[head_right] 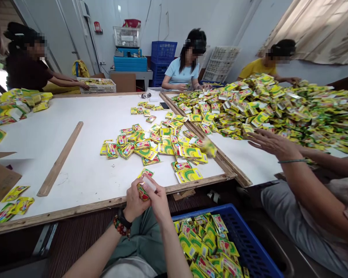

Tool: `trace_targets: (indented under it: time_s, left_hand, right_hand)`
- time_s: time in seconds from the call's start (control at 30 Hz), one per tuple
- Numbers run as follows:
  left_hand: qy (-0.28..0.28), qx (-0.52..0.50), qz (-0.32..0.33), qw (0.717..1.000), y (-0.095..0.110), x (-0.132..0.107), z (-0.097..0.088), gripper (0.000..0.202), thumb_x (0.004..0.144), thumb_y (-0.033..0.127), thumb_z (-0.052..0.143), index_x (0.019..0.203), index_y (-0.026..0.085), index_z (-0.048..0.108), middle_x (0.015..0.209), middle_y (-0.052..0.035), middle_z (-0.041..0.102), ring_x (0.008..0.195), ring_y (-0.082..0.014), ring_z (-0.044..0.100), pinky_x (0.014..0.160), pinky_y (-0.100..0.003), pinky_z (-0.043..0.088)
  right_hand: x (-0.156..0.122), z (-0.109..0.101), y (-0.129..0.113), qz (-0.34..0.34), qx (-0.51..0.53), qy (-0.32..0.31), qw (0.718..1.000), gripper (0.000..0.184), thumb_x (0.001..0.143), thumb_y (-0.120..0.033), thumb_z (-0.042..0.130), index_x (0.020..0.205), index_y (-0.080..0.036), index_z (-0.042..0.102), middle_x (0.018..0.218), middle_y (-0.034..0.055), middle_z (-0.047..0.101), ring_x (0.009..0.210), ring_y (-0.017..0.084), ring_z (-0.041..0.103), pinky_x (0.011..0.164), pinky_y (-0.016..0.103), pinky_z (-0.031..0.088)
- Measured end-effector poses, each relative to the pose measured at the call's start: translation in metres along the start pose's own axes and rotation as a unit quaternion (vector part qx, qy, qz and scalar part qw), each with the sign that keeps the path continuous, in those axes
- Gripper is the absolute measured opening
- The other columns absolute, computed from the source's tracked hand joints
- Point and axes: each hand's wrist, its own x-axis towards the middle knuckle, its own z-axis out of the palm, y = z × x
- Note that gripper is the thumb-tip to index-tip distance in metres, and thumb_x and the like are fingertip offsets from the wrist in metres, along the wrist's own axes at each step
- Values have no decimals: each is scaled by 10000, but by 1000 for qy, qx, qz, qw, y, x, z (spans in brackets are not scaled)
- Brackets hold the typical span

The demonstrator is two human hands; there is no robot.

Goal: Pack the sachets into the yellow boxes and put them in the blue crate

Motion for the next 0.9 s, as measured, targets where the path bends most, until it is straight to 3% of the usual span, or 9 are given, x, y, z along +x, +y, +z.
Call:
trace_targets:
  time_s: [0.07,0.13,0.23,0.37,0.5,0.6,0.67,0.8,0.9]
  left_hand:
    - [-12,2,-6,1000,2,3,-1,548,735,381,632,1186,194,383,1078,-124,640,908,-278,670,750,-408,537]
    - [-9,-16,-6,1000,5,5,-2,538,758,354,609,1201,190,352,1093,-132,630,911,-266,669,747,-393,536]
    - [2,-42,-22,999,9,7,-5,604,735,368,639,1210,176,319,1144,-156,596,978,-271,649,796,-399,528]
    - [-52,-22,-60,997,14,11,-8,599,697,367,654,1190,162,381,1107,-150,607,990,-303,632,820,-440,513]
    - [-53,-14,-80,995,17,16,-9,460,705,341,619,1090,178,429,975,-95,622,858,-265,635,732,-386,511]
    - [-47,-18,-86,995,17,16,-10,446,697,343,630,1063,194,423,913,-59,611,764,-230,618,667,-339,490]
    - [-51,-28,-88,994,17,16,-11,462,692,333,637,1075,198,415,906,-51,609,743,-220,610,653,-323,478]
    - [-57,-51,-75,994,17,17,-13,401,724,288,586,1078,202,419,902,-51,606,750,-213,605,662,-318,470]
    - [-51,-67,-68,994,18,16,-15,364,726,244,554,1065,197,431,913,-55,602,782,-207,605,700,-325,483]
  right_hand:
    - [-4,-4,-3,-74,-78,-4,994,353,756,-383,703,1075,-232,730,1199,69,681,1175,298,596,1063,502,394]
    - [-7,-4,-6,-109,-130,2,986,296,784,-366,677,1045,-241,739,1143,65,705,1100,294,647,1018,495,447]
    - [-6,-1,-9,-85,-138,27,986,274,806,-362,644,1019,-226,748,1053,71,735,966,299,705,897,482,535]
    - [3,2,-15,-25,-85,34,995,323,731,-353,708,1014,-202,749,1050,74,736,988,303,692,928,483,515]
    - [5,2,-18,-1,-50,-12,999,318,720,-349,723,997,-196,756,1006,67,754,991,289,686,964,469,488]
    - [-2,0,-14,-10,-94,-32,995,339,751,-320,702,1070,-210,732,1043,54,748,909,271,701,887,450,536]
    - [-6,-1,-8,-42,-132,-30,990,366,771,-286,686,1132,-230,703,1097,51,732,922,267,697,859,435,552]
    - [-7,1,3,-153,-170,-31,973,356,840,-237,617,1191,-266,666,1221,58,675,1148,251,614,1019,438,459]
    - [-8,6,4,-197,-189,-38,961,330,867,-206,575,1172,-278,678,1220,63,676,1128,233,631,998,419,483]
